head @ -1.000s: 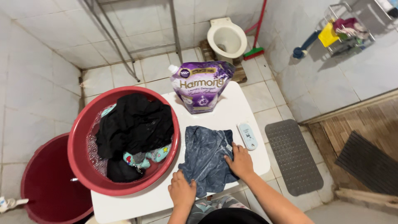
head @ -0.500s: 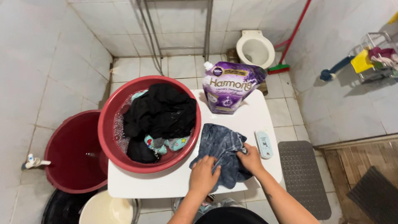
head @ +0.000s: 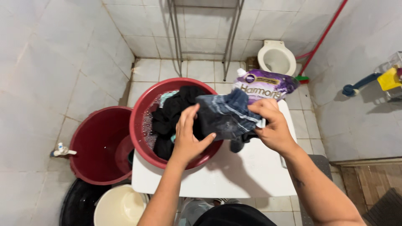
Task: The person scrubs a pair of jeans with a brush on a white table, then rinses the jeans in a red basin of soapy water. The person then picks up a black garment and a dark bra from the basin, wrings them, and places them on the table.
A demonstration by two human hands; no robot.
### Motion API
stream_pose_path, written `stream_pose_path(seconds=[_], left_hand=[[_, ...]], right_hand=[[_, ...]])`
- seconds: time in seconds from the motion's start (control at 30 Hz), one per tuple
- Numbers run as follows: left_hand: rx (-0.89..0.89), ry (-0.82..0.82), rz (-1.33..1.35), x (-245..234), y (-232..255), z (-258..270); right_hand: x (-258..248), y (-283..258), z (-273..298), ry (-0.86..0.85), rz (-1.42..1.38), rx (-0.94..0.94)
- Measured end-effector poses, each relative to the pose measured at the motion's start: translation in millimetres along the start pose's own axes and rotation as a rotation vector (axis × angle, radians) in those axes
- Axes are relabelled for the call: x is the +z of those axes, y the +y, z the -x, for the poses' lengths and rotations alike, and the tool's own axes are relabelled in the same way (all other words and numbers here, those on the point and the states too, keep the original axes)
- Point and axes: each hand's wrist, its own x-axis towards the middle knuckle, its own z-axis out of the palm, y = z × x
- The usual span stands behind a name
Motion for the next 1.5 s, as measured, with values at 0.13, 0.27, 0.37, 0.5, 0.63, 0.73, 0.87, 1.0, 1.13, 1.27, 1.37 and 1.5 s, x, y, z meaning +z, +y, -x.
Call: stream_pose_path(seconds=[0.13,0.27,0.37,0.5,0.63,0.73,0.87,1.0,1.13,1.27,1.37,1.5], left_hand=[[0.031,-0.015,-0.057,-36.7,-10.9,-19.4],[-0.321,-0.273,-0.195,-58.5,-47.6,-6.7],[-0.186,-0.328,-0.473,-51.2,-79.9,20.6],[-0.214,-0.459,-0.555,-32.9,-115.2,57.2],[-0.407,-0.773,-0.52,-28.7,-135.1,71.6],[-0.567,-0.978,-0.443,-24.5,-143.8,68.3],[-0.645,-1.073,-0.463,-3.5,-156.6,66.5],[-0.645,-1.283,-0.604,24.9,-165.1,67.8],[-0.738,-1.369,-0.652,43.5,-168.8,71.2],[-0.716,-1.433,-0.67,50.7,-171.2,75.9],[-0.729,-1.45,-0.732,57.7,-173.0,79.8],[-0.708,-1.451,-0.81,64.8,-172.7,84.1]], right_hand=[[40.9,-8.3,-35.4,-0.132,-0.026,-0.101],[101.9,7.3,-41.4,-0.322,0.1,-0.115],[145.5,13.2,-24.9,-0.534,0.281,0.026],[168.5,28.3,-6.3,-0.783,0.304,0.203],[174.4,60.4,5.3,-0.802,0.018,0.045],[192.5,89.9,21.2,-0.894,0.116,0.041],[223.8,135.0,39.5,-0.914,0.196,0.019],[251.4,158.4,50.8,-0.945,0.278,-0.047],[264.3,160.0,49.2,-1.022,0.346,-0.021],[265.2,152.8,46.2,-1.023,0.415,0.005],[269.3,148.4,50.1,-0.956,0.489,0.005],[282.7,149.4,56.5,-0.919,0.609,0.001]])
